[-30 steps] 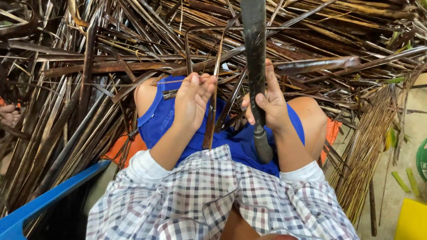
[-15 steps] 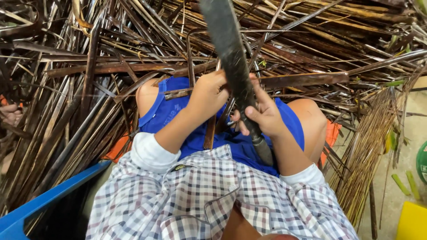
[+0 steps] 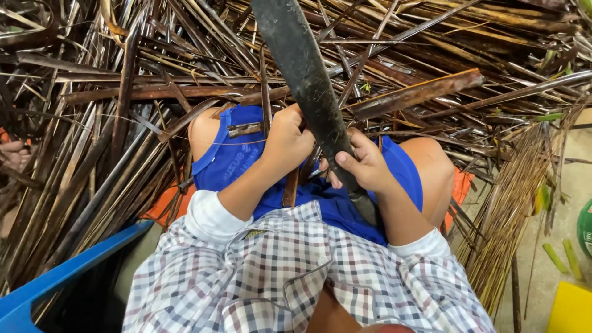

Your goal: Stripping the leafy parts from palm leaf midribs using a machete

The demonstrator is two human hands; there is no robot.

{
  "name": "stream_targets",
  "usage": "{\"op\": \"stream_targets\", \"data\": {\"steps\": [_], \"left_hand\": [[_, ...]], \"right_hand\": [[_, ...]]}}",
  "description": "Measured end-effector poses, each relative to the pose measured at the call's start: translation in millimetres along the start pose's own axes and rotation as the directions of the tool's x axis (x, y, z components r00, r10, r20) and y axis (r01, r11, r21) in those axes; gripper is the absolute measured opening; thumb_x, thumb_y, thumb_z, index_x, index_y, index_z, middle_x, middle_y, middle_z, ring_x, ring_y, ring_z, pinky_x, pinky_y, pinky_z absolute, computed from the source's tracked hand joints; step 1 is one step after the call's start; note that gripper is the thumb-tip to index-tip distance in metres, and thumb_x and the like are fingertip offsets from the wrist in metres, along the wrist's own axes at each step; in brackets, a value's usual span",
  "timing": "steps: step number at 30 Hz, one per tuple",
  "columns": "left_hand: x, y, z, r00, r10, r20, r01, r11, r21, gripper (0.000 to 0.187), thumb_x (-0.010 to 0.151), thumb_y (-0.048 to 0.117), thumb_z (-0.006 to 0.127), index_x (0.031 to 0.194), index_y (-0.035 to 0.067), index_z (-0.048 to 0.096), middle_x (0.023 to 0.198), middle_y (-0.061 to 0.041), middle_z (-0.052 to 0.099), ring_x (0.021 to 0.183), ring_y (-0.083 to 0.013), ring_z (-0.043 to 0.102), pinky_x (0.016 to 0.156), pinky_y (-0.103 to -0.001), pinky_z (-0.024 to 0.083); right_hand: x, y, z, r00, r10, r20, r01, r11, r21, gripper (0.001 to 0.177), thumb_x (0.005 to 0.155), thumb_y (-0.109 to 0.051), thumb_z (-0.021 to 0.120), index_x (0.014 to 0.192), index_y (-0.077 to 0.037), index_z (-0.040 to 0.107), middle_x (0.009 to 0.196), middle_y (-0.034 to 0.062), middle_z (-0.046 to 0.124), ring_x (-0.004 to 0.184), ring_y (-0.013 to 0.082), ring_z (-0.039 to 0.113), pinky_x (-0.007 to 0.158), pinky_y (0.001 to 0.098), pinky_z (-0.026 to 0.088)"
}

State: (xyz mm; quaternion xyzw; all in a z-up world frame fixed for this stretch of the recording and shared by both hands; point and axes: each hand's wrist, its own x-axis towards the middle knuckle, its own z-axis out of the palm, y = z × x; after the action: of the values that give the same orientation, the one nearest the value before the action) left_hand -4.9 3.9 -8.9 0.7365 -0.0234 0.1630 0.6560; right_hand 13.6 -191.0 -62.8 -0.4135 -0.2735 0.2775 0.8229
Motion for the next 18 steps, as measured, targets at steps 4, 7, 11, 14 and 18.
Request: {"op": "stream_targets", "data": {"steps": [4,7,11,14,18], "left_hand": [[0,9,-8,0.995,0.094,-0.012,-0.093,0.992,0.084,0.024,0.09,-0.012,0.055,0.093,0.003,0.074,0.072,-0.012,0.069,0.073,-0.0304,0.071,0.07,-0.038,0.058],[-4,12,-14,0.99,0.141,-0.014,-0.136,0.973,0.187,0.017,0.094,-0.004,0.061,0.095,0.007,0.075,0.073,-0.01,0.07,0.075,-0.0301,0.073,0.07,-0.036,0.058],[-6,17,-32,0.985,0.174,0.02,-0.167,0.898,0.407,0.01,0.098,0.015,0.069,0.099,0.021,0.077,0.074,0.006,0.073,0.075,-0.0164,0.074,0.071,-0.025,0.059],[-10,20,-55,0.978,0.205,0.037,-0.194,0.828,0.527,0.01,0.1,0.013,0.068,0.1,0.017,0.077,0.078,0.002,0.075,0.074,-0.0163,0.076,0.071,-0.027,0.059],[-11,-1,-89,0.99,0.138,0.036,-0.131,0.777,0.615,0.008,0.101,0.014,0.067,0.102,0.015,0.075,0.075,-0.008,0.072,0.075,-0.028,0.074,0.072,-0.037,0.059]], "right_hand": [[1,-9,3,1.0,-0.026,0.0,0.026,0.999,-0.035,0.027,0.101,-0.002,0.053,0.126,0.009,0.047,0.079,0.0376,0.065,0.045,0.0355,0.069,0.035,0.04,0.058],[2,-15,3,0.999,-0.038,-0.014,0.037,0.998,-0.056,0.028,0.101,-0.002,0.053,0.126,0.01,0.048,0.077,0.0369,0.064,0.045,0.0354,0.069,0.036,0.0402,0.058],[-3,-14,-23,0.998,-0.04,-0.041,0.038,0.998,-0.041,0.029,0.102,-0.007,0.055,0.128,0.003,0.047,0.079,0.0358,0.066,0.043,0.034,0.068,0.035,0.0362,0.058],[-7,-29,-51,0.97,-0.1,-0.223,0.079,0.992,-0.103,0.026,0.102,-0.006,0.056,0.125,-0.001,0.046,0.081,0.0356,0.065,0.042,0.0347,0.065,0.035,0.0378,0.056],[-22,-32,-117,0.919,-0.15,-0.366,0.089,0.98,-0.18,0.021,0.106,-0.013,0.053,0.124,-0.003,0.05,0.081,0.0258,0.067,0.042,0.0254,0.064,0.035,0.035,0.054]]}}
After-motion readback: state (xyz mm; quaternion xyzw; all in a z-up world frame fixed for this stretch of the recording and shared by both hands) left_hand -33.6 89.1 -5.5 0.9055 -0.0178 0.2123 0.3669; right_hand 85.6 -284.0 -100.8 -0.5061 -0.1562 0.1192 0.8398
